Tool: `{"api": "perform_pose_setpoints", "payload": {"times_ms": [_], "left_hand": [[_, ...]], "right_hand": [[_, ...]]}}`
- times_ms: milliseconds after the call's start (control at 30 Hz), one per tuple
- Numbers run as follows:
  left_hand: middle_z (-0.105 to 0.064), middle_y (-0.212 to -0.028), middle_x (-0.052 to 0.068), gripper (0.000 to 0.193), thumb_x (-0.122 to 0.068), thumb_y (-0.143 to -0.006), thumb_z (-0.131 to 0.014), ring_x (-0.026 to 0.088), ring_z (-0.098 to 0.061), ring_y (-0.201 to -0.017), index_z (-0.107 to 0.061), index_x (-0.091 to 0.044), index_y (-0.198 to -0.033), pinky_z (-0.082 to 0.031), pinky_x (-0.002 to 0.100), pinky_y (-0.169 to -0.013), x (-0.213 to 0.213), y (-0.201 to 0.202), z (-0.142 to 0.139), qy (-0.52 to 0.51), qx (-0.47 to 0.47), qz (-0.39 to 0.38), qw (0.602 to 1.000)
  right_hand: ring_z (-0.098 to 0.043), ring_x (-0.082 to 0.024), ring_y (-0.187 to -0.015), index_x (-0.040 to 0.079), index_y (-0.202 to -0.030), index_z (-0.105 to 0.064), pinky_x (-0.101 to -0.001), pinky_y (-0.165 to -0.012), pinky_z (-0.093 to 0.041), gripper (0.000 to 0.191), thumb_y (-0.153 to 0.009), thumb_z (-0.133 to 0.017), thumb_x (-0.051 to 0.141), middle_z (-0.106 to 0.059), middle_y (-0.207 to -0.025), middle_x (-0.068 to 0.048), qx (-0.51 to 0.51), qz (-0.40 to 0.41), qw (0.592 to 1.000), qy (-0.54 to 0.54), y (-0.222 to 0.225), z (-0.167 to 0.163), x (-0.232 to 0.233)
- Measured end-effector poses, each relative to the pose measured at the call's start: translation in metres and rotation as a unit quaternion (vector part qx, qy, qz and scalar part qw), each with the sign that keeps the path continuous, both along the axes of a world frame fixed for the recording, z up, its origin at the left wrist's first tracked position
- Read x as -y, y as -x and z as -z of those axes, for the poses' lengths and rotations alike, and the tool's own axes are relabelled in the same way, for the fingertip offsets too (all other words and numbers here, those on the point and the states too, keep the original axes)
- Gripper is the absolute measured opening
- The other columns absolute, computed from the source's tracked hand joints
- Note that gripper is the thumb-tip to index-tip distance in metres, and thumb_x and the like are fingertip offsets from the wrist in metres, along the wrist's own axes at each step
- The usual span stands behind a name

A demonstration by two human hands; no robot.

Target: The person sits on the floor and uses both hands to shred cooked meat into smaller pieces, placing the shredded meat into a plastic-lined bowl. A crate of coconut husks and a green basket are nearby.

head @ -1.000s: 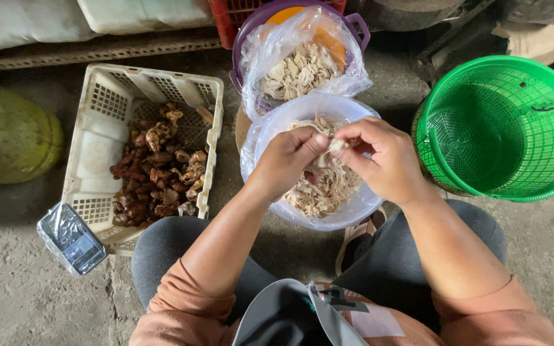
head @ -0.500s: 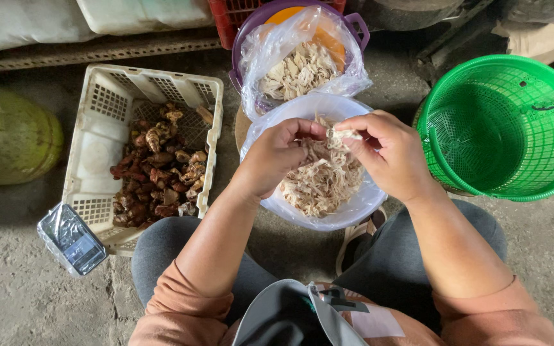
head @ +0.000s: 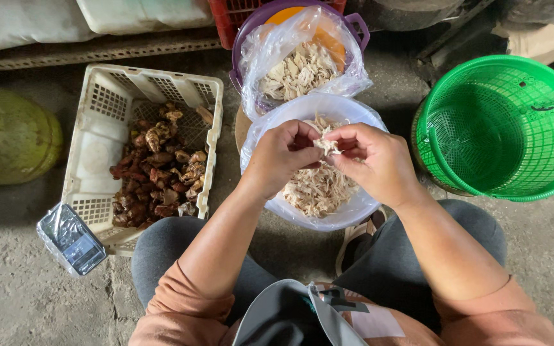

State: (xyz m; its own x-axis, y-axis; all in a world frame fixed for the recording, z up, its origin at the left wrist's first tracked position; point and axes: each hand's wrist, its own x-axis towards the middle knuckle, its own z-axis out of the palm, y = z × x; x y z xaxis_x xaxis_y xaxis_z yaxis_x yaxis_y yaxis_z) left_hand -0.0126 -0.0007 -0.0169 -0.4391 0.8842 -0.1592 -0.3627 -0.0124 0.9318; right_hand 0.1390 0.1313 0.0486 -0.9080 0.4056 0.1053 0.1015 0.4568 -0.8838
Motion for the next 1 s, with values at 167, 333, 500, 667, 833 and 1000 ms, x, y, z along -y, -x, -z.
{"api": "perform_pose_setpoints", "payload": {"times_ms": [167, 333, 500, 667, 833, 1000], "left_hand": [[-0.059, -0.087, 0.002, 0.022, 0.006, -0.084, -0.073, 0.010, -0.060, -0.079, -0.057, -0.001, -0.097, -0.054, 0.026, -0.069, 0.000, -0.012, -0.005, -0.021, -0.133, -0.034, 0.990], [-0.054, -0.087, 0.002, 0.021, 0.006, -0.085, -0.068, 0.009, -0.055, -0.076, -0.053, 0.000, -0.098, -0.052, 0.026, -0.067, -0.001, -0.017, -0.011, -0.010, -0.137, -0.035, 0.990], [-0.054, -0.094, 0.005, 0.018, 0.002, -0.095, -0.057, 0.011, -0.060, -0.080, -0.053, 0.000, -0.113, -0.067, 0.030, -0.077, 0.004, -0.007, -0.021, 0.000, -0.048, -0.033, 0.998], [-0.057, -0.105, 0.004, 0.033, 0.001, -0.090, -0.066, 0.014, -0.069, -0.091, -0.053, 0.001, -0.120, -0.064, 0.029, -0.076, 0.001, -0.013, -0.027, -0.035, -0.019, -0.008, 0.999], [-0.065, -0.095, 0.008, 0.026, 0.000, -0.090, -0.072, 0.015, -0.072, -0.085, -0.056, 0.003, -0.111, -0.063, 0.028, -0.074, -0.004, -0.020, -0.019, -0.036, -0.047, 0.000, 0.998], [-0.065, -0.092, 0.007, 0.016, 0.004, -0.091, -0.068, 0.014, -0.070, -0.081, -0.058, 0.003, -0.102, -0.062, 0.029, -0.071, -0.003, -0.016, -0.010, -0.032, -0.065, -0.012, 0.997]], "right_hand": [[-0.070, -0.007, -0.088, 0.003, -0.113, -0.067, -0.0243, -0.080, -0.059, 0.032, -0.083, -0.074, -0.004, -0.074, -0.100, -0.003, 0.010, 0.003, 1.000, 0.003, -0.001, 0.001, 0.000], [-0.067, -0.006, -0.088, 0.002, -0.110, -0.064, -0.0232, -0.079, -0.057, 0.029, -0.084, -0.074, -0.005, -0.072, -0.100, -0.003, -0.016, 0.011, 1.000, -0.001, 0.000, 0.007, -0.001], [-0.069, -0.005, -0.087, 0.003, -0.115, -0.063, -0.0207, -0.074, -0.056, 0.027, -0.090, -0.068, -0.005, -0.071, -0.104, -0.001, -0.022, 0.072, 0.993, 0.089, -0.002, 0.008, -0.021], [-0.066, -0.004, -0.089, 0.002, -0.117, -0.066, -0.0202, -0.077, -0.055, 0.026, -0.093, -0.065, -0.007, -0.070, -0.106, -0.002, -0.034, 0.035, 0.995, 0.088, -0.007, 0.013, -0.021], [-0.065, -0.004, -0.087, 0.002, -0.116, -0.067, -0.0201, -0.075, -0.054, 0.023, -0.094, -0.068, -0.004, -0.070, -0.104, -0.002, -0.026, 0.015, 0.998, 0.048, -0.004, 0.013, -0.011], [-0.065, -0.006, -0.082, 0.002, -0.117, -0.068, -0.0212, -0.074, -0.053, 0.022, -0.095, -0.071, -0.002, -0.072, -0.100, -0.003, -0.019, 0.086, 0.994, -0.067, -0.003, 0.004, -0.012]]}}
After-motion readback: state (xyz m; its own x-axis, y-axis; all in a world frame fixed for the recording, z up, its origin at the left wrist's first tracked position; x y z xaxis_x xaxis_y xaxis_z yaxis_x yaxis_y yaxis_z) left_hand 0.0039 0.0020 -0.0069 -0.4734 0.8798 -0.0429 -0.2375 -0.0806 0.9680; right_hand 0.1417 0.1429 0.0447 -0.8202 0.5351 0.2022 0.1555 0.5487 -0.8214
